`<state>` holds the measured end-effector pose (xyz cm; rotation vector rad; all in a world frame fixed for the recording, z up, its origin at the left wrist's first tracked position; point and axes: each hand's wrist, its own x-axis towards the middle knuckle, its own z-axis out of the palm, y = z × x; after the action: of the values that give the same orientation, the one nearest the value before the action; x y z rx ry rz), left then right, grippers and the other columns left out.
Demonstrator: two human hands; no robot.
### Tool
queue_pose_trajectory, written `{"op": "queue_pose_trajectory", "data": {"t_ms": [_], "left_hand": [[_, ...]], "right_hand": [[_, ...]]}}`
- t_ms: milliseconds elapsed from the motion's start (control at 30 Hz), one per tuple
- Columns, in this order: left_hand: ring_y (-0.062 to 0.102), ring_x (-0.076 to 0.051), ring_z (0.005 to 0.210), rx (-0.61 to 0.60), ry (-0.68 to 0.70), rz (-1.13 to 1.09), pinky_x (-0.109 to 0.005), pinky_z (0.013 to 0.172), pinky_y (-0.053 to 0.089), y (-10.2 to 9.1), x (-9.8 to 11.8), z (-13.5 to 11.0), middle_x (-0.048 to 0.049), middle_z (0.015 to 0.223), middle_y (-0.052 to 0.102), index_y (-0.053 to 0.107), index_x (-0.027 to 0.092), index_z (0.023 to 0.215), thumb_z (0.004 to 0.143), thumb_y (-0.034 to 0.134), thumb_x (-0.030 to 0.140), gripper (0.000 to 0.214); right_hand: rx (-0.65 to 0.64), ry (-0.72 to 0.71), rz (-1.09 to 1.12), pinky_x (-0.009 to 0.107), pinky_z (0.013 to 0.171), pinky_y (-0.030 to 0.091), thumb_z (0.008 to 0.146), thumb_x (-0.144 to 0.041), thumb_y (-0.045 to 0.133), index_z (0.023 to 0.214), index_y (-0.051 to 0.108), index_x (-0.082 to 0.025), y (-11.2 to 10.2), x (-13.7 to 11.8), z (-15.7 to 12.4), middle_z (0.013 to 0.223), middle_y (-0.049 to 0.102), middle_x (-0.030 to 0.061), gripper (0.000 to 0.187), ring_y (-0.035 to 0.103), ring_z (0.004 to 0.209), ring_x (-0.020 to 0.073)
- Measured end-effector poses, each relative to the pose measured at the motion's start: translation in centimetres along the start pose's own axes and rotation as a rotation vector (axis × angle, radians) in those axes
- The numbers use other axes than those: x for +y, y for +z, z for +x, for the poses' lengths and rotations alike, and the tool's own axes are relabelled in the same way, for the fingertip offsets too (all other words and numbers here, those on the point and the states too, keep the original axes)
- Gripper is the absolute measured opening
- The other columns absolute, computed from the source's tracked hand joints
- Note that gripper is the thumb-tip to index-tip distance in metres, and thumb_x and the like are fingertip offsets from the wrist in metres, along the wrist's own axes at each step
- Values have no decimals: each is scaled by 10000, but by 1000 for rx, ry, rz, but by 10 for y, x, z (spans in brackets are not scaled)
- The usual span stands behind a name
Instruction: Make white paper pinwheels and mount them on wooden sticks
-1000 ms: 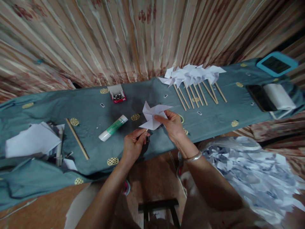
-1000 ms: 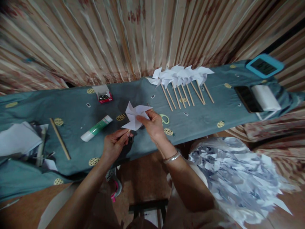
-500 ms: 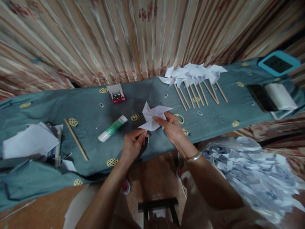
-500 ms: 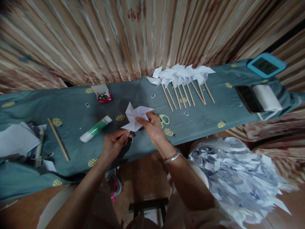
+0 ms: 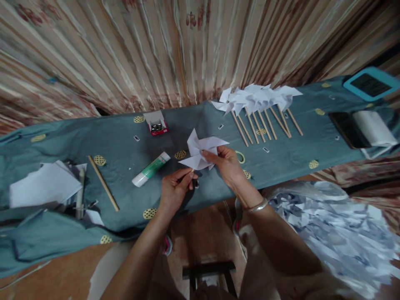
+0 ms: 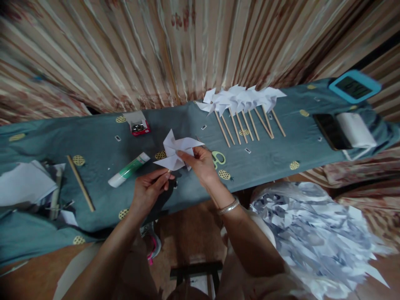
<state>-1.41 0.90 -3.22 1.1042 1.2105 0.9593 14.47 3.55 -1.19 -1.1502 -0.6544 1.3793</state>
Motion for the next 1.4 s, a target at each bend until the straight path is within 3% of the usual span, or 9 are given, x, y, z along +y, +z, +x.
{"op": "queue_pose_trajectory", "data": {"t_ms": [200, 400, 633, 867, 1100, 1400], "left_hand": [[489, -86, 460, 4, 50, -29, -236, 475, 402, 2, 1, 2, -29, 727, 724, 756, 157, 860, 735, 713, 363, 245], [499, -85, 462, 9, 90, 14, -231, 491, 424, 3, 3, 1, -28, 731, 730, 762, 162, 860, 745, 697, 324, 209], [553, -102, 513, 27, 182, 114, -245, 571, 469, 2, 2, 1, -13, 736, 734, 775, 184, 893, 789, 664, 285, 182], [572, -108, 521, 34, 270, 232, -245, 580, 475, 4, 2, 3, -16, 735, 736, 777, 190, 895, 832, 627, 295, 194], [567, -102, 528, 35, 294, 291, -234, 587, 472, 5, -2, 5, -9, 752, 735, 777, 199, 963, 852, 606, 271, 216], [578, -109, 545, 30, 343, 346, -236, 614, 472, 4, -1, 5, 8, 689, 706, 780, 205, 954, 854, 596, 231, 211]], "right_hand": [[-2, 11, -59, 265, 566, 445, 477, -407, 907, 554, 681, -203, 0, -7, -1, 568, 646, -36, 315, 509, 528, 97], [-14, 35, -69, 244, 545, 440, 463, -405, 915, 594, 715, -198, -3, -8, -1, 591, 672, -38, 317, 532, 529, 87], [-54, 51, 19, 244, 600, 483, 503, -383, 909, 661, 752, -204, -5, -9, -2, 640, 713, -28, 286, 592, 576, 100], [-16, 82, 130, 301, 680, 540, 514, -310, 903, 642, 727, -217, -2, -7, -5, 650, 723, -18, 237, 649, 616, 147], [56, 106, 285, 297, 775, 566, 539, -217, 849, 687, 742, -189, 2, -2, -2, 678, 739, -11, 185, 702, 689, 159], [35, 163, 344, 345, 804, 602, 615, -165, 796, 707, 693, -170, 5, -6, -6, 688, 751, 17, 139, 743, 817, 226]]}}
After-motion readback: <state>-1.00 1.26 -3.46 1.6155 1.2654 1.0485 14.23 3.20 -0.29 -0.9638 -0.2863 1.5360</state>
